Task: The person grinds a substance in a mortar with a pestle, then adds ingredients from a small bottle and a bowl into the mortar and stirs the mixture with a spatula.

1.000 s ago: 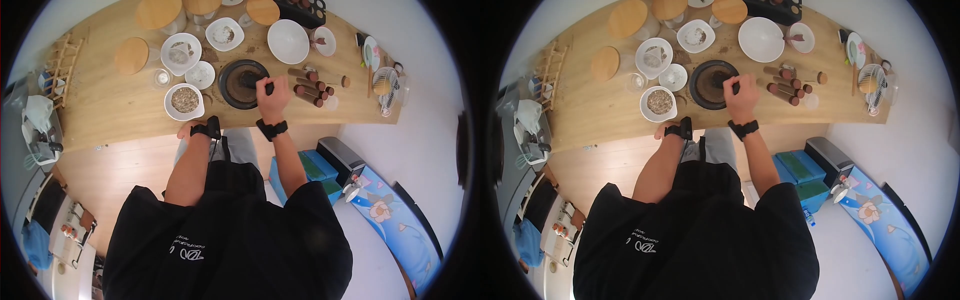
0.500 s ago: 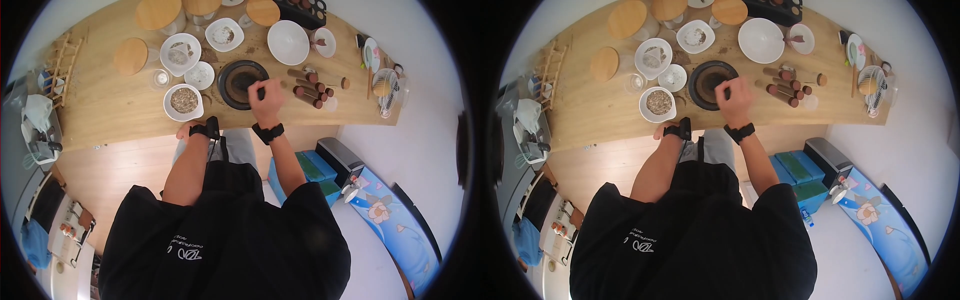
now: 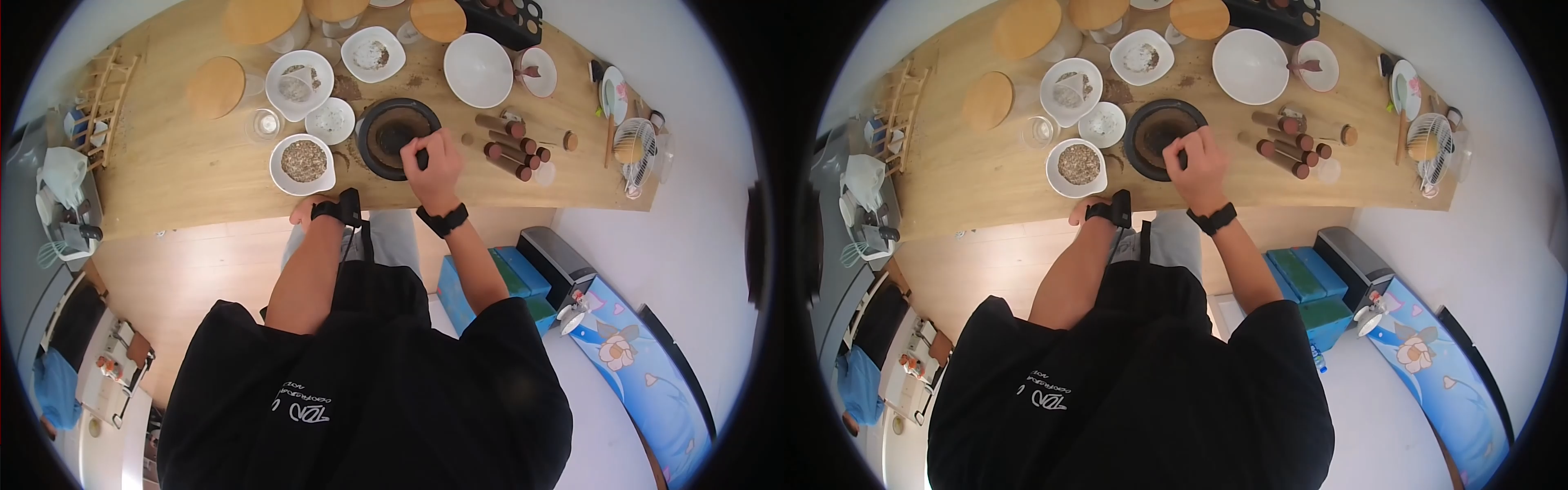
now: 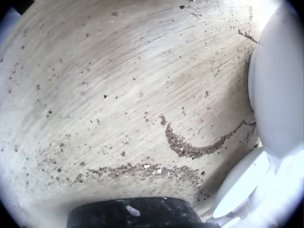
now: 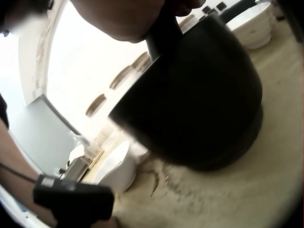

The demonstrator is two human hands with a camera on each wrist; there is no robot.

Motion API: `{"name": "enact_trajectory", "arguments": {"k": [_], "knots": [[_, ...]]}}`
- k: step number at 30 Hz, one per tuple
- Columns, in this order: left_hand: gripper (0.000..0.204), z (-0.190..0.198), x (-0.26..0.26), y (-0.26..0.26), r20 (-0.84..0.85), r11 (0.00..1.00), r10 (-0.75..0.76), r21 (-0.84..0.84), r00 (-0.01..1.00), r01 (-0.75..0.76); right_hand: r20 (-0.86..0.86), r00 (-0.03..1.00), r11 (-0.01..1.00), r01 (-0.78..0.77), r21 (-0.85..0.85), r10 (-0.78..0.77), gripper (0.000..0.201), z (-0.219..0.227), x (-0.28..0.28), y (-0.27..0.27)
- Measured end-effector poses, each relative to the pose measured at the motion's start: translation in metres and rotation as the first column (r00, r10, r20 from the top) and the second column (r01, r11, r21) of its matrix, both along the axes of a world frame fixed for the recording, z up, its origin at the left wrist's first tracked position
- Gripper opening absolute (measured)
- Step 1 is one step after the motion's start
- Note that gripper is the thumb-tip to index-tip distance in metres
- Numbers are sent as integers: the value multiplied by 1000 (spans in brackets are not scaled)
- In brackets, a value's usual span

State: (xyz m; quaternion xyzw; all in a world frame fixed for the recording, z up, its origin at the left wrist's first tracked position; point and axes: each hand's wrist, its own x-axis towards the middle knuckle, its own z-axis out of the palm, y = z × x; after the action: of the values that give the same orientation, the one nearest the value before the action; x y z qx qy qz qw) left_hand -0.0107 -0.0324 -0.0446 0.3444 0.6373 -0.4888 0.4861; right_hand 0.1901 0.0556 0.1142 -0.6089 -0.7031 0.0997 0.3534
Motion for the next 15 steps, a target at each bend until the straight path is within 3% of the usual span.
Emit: {"name": "enact_trajectory", "arguments": {"k": [2,3,5,9,10,11,13,15], "knots": [[51,17,0,5,37,998,-63,-6,997,63,-58,992,993,-116,-3,116,18,-2,4,6],[51,22,0,6,50,996,-88,-5,995,88,-57,992,994,-112,-7,111,18,-3,5,5],[51,31,2,13,68,993,-116,8,991,115,13,997,997,75,8,-75,18,-5,9,12],[50,53,1,23,105,980,-198,21,974,197,-4,995,994,-96,49,96,18,-8,8,3],[50,62,1,26,117,975,-221,24,968,220,-11,1000,1000,21,19,-21,19,-7,14,6],[50,65,2,28,124,973,-232,27,965,231,-8,1000,1000,18,20,-18,19,-5,16,8],[49,65,0,29,117,973,-229,31,966,227,78,997,996,4,84,-10,21,-2,17,14],[48,44,-1,20,79,973,-231,38,970,228,61,998,996,15,86,-20,21,-9,15,11]]}}
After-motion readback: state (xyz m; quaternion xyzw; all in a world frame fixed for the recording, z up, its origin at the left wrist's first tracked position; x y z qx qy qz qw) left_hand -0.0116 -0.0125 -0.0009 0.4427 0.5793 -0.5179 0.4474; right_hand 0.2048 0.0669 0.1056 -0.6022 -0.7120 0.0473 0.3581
